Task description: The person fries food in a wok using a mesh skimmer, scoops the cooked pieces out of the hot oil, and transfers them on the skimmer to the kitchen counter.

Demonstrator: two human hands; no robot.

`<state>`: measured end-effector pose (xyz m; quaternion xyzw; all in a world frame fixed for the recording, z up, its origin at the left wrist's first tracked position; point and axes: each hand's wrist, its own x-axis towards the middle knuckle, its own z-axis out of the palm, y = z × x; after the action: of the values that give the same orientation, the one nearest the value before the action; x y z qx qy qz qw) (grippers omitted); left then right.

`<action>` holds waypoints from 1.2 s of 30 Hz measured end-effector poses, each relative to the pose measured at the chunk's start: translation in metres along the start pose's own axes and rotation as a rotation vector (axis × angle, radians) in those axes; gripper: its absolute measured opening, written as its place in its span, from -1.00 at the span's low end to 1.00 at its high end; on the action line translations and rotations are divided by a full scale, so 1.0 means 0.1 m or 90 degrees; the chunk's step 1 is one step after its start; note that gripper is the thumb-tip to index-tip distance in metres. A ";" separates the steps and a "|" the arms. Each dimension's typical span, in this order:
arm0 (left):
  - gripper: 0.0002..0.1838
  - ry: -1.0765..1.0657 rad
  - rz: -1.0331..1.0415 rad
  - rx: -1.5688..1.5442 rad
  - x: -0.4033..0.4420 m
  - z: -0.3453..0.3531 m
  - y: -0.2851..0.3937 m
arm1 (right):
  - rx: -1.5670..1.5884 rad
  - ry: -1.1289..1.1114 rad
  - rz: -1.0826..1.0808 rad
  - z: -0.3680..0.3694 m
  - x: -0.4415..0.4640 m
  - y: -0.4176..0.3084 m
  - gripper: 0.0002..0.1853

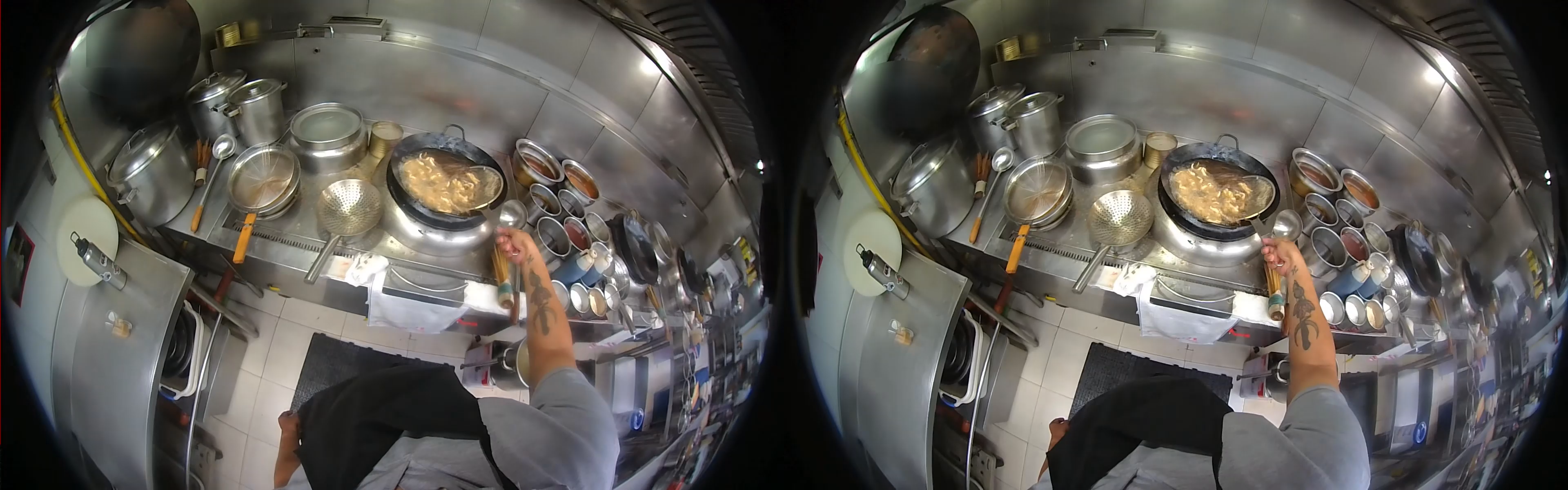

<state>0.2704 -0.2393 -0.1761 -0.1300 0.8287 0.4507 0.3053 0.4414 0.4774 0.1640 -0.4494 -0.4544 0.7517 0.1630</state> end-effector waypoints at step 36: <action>-0.55 -0.011 -0.085 -0.020 1.04 -0.98 0.12 | -0.230 0.265 -0.191 1.32 -0.02 0.01 -0.81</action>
<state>0.1452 -0.3076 -0.1926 -0.1857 0.8083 0.4433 0.3399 0.3341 0.4047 0.1885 -0.5431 -0.5986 0.5184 0.2793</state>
